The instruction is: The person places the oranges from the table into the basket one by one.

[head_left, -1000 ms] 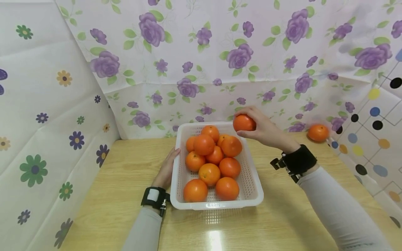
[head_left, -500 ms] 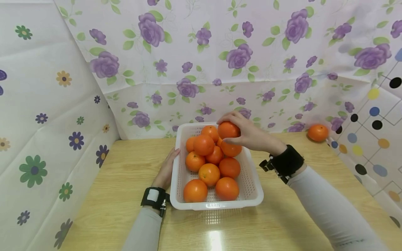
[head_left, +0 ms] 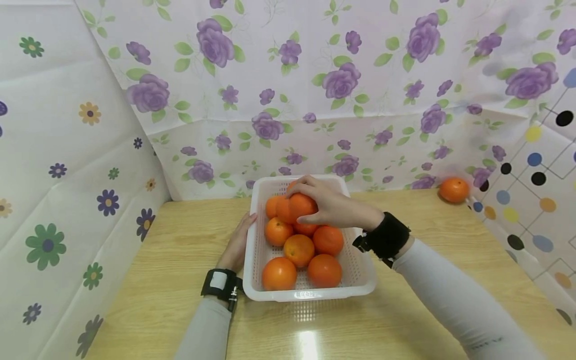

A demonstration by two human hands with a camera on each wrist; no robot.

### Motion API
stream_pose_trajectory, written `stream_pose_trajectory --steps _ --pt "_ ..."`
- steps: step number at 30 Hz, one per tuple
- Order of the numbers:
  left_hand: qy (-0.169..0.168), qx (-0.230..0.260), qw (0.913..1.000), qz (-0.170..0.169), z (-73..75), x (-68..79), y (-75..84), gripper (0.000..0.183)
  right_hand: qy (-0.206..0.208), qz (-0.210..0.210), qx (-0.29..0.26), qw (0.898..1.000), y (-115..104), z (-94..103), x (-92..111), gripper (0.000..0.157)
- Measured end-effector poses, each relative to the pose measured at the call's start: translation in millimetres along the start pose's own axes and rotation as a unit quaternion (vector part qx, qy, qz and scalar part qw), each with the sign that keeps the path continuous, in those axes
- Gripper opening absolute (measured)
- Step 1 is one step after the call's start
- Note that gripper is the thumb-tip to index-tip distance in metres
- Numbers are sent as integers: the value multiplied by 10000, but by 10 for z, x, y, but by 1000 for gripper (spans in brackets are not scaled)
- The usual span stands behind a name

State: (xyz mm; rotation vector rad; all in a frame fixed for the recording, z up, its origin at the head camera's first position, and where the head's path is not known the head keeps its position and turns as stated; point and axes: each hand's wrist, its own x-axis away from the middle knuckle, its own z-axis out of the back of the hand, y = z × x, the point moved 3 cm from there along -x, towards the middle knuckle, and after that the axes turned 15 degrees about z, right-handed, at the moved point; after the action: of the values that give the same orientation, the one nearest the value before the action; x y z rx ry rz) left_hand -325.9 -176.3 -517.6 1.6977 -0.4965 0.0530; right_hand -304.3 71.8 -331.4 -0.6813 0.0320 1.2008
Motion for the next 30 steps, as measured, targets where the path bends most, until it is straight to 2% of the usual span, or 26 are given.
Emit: stream_pose_trajectory --steps 7,13,18,23,30 --pt "32 52 9999 96 -7 10 8 82 -389 24 333 9987 -72 -141 -76 45" --pt "95 7 9998 151 1 23 16 82 -751 14 333 9966 -98 -296 -125 47" --pt "93 -16 9998 165 -1 9 14 82 -805 102 176 9966 -102 -406 -131 45" --pt "119 -19 9997 213 -9 4 8 83 -930 -27 212 9954 -104 -463 -146 46" --pt "206 13 9996 187 -11 18 22 79 -1607 -168 639 9848 -127 -590 -182 52"
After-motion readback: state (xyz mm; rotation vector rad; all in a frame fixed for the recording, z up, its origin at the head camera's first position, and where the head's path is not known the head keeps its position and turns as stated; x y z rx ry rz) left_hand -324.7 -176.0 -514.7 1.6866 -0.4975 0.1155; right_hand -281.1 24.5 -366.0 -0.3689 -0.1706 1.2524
